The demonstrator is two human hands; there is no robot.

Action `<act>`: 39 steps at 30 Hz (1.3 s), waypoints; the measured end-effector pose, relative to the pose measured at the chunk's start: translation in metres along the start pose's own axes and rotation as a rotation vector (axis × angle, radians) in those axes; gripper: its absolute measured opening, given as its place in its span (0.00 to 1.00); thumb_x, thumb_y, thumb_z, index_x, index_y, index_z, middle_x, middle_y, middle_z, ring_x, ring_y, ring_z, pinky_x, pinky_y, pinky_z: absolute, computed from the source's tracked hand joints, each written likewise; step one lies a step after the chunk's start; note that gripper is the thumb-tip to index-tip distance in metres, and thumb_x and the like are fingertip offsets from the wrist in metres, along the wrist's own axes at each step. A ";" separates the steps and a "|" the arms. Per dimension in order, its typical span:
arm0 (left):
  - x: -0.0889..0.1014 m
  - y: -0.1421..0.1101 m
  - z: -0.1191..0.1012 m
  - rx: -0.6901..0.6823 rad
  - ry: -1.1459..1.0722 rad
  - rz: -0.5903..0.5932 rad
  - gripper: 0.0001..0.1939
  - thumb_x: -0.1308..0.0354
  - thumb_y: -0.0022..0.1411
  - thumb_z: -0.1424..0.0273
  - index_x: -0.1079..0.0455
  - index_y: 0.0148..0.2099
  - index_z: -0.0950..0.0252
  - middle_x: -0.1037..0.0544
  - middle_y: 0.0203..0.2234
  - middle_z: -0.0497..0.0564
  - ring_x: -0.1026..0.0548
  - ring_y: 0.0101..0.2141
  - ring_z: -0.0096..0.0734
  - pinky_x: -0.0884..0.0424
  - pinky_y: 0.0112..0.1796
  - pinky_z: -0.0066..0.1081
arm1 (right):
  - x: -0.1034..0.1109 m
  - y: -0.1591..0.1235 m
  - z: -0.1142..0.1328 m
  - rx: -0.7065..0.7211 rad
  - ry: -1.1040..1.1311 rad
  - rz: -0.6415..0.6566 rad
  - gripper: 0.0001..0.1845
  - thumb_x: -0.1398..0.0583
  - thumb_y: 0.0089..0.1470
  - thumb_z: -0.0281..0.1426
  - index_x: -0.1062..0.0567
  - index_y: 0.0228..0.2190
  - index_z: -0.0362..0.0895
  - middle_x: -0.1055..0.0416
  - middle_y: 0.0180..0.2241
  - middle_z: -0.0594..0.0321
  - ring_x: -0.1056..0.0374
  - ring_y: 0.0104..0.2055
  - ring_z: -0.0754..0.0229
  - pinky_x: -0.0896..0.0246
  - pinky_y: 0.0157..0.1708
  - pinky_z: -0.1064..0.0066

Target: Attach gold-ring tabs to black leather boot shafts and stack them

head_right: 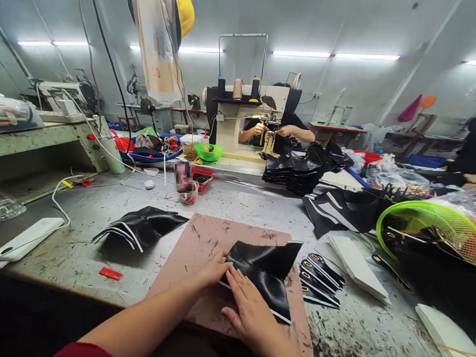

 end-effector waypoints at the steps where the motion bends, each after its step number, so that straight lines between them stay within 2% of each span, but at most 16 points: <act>1: 0.001 -0.003 0.004 0.045 -0.007 0.051 0.07 0.47 0.50 0.76 0.37 0.34 0.65 0.30 0.23 0.46 0.29 0.26 0.28 0.32 0.30 0.30 | -0.013 0.001 -0.005 -0.007 -0.027 0.081 0.31 0.47 0.55 0.37 0.46 0.58 0.42 0.47 0.58 0.51 0.49 0.59 0.51 0.47 0.54 0.57; 4: 0.009 -0.013 0.009 0.148 -0.031 0.179 0.07 0.46 0.47 0.77 0.35 0.33 0.67 0.29 0.22 0.46 0.31 0.22 0.25 0.34 0.24 0.27 | -0.036 0.000 -0.012 0.007 -0.050 0.229 0.33 0.47 0.55 0.39 0.51 0.59 0.46 0.54 0.60 0.55 0.55 0.61 0.52 0.54 0.57 0.54; 7: 0.018 -0.020 0.010 0.153 -0.038 0.218 0.08 0.44 0.44 0.78 0.33 0.31 0.68 0.31 0.20 0.43 0.33 0.20 0.21 0.36 0.23 0.24 | -0.037 -0.003 -0.010 0.015 -0.062 0.224 0.29 0.47 0.56 0.38 0.47 0.58 0.53 0.53 0.60 0.57 0.54 0.61 0.51 0.52 0.55 0.52; 10: 0.023 -0.024 0.014 0.149 -0.040 0.214 0.10 0.43 0.42 0.78 0.32 0.32 0.68 0.34 0.18 0.40 0.35 0.19 0.20 0.37 0.23 0.24 | -0.026 -0.001 -0.006 0.021 -0.069 0.108 0.21 0.47 0.56 0.34 0.36 0.52 0.54 0.45 0.57 0.54 0.47 0.58 0.50 0.46 0.52 0.52; 13: 0.024 -0.026 0.016 0.140 -0.053 0.208 0.12 0.42 0.40 0.78 0.31 0.32 0.68 0.36 0.17 0.39 0.37 0.18 0.19 0.39 0.22 0.23 | -0.015 0.005 -0.003 0.023 -0.047 -0.089 0.14 0.48 0.56 0.31 0.27 0.43 0.49 0.33 0.47 0.52 0.36 0.47 0.54 0.38 0.43 0.59; 16: 0.024 -0.029 0.016 0.133 -0.077 0.201 0.11 0.42 0.39 0.77 0.31 0.31 0.69 0.38 0.15 0.39 0.39 0.17 0.18 0.43 0.20 0.22 | -0.009 0.015 0.005 0.080 -0.020 -0.259 0.12 0.49 0.57 0.29 0.25 0.33 0.44 0.30 0.34 0.55 0.35 0.34 0.59 0.37 0.31 0.68; 18: 0.024 -0.030 0.015 0.130 -0.093 0.198 0.11 0.43 0.39 0.76 0.30 0.31 0.69 0.39 0.14 0.38 0.41 0.16 0.17 0.46 0.19 0.22 | -0.007 0.022 0.011 0.145 -0.013 -0.306 0.12 0.50 0.58 0.28 0.27 0.30 0.42 0.30 0.29 0.57 0.37 0.30 0.61 0.40 0.28 0.71; 24: 0.025 -0.032 0.013 0.106 -0.129 0.187 0.09 0.44 0.38 0.76 0.30 0.28 0.68 0.40 0.13 0.39 0.42 0.16 0.17 0.48 0.18 0.21 | -0.009 0.033 0.020 0.181 -0.058 -0.243 0.13 0.51 0.58 0.26 0.29 0.27 0.42 0.32 0.27 0.59 0.40 0.27 0.62 0.44 0.26 0.71; 29: 0.024 -0.030 0.012 0.105 -0.130 0.181 0.07 0.44 0.38 0.77 0.31 0.26 0.68 0.39 0.13 0.39 0.42 0.16 0.17 0.47 0.20 0.21 | -0.014 0.034 0.016 0.094 -0.066 -0.198 0.13 0.53 0.55 0.23 0.31 0.27 0.42 0.34 0.26 0.59 0.42 0.28 0.60 0.45 0.26 0.70; 33: 0.023 -0.033 0.010 0.105 -0.119 0.194 0.06 0.43 0.39 0.77 0.31 0.26 0.68 0.38 0.12 0.39 0.41 0.16 0.18 0.47 0.19 0.22 | -0.018 0.034 0.010 0.018 0.010 -0.132 0.11 0.52 0.53 0.22 0.33 0.25 0.43 0.35 0.26 0.60 0.41 0.28 0.60 0.44 0.27 0.71; 39: 0.025 -0.034 0.009 0.105 -0.095 0.195 0.06 0.43 0.39 0.76 0.32 0.26 0.68 0.39 0.12 0.40 0.42 0.15 0.18 0.48 0.17 0.21 | -0.020 0.035 0.005 -0.051 0.133 -0.104 0.09 0.51 0.52 0.22 0.34 0.26 0.43 0.35 0.28 0.59 0.40 0.30 0.60 0.42 0.28 0.70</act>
Point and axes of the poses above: each hand's wrist, its own y-axis towards the middle knuckle, its own x-axis out of the back of the hand, z = x × y, the point moved 6 cm from there along y, towards the middle knuckle
